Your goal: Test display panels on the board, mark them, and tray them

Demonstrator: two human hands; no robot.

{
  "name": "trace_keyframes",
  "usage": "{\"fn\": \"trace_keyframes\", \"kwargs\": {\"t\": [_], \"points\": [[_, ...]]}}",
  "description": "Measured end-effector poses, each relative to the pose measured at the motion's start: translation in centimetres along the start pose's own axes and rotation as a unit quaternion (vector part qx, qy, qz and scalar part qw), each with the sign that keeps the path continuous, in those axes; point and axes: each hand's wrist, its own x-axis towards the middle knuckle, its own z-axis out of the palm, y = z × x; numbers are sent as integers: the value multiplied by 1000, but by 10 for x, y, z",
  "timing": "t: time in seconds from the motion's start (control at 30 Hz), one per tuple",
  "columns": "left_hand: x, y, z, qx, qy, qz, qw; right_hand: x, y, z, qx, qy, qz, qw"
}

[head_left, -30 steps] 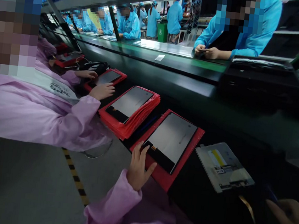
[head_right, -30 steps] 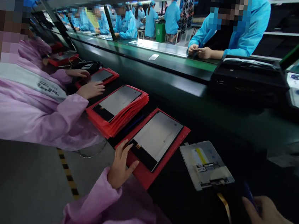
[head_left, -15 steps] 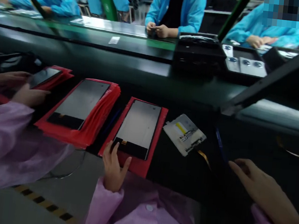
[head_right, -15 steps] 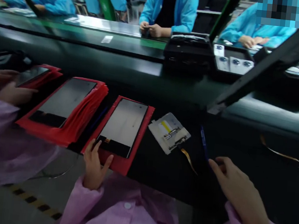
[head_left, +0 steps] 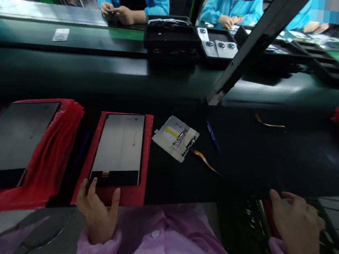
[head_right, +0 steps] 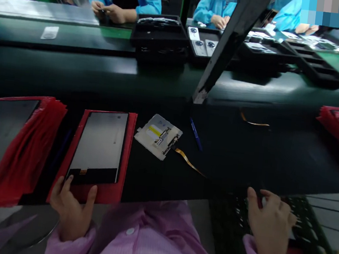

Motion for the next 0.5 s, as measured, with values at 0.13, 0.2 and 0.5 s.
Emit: {"fn": "trace_keyframes", "kwargs": {"t": [0.13,0.2,0.5], "points": [[2,1,0,4,2,3,1000,-1,-3,-6,132,-112,73,982],[2,0,1,4,8,2,1000,2,-9,-9,121,-84,68,987],[-2,-2,4,0,10,-19,1000,34,-41,0,59,-98,85,990]]}}
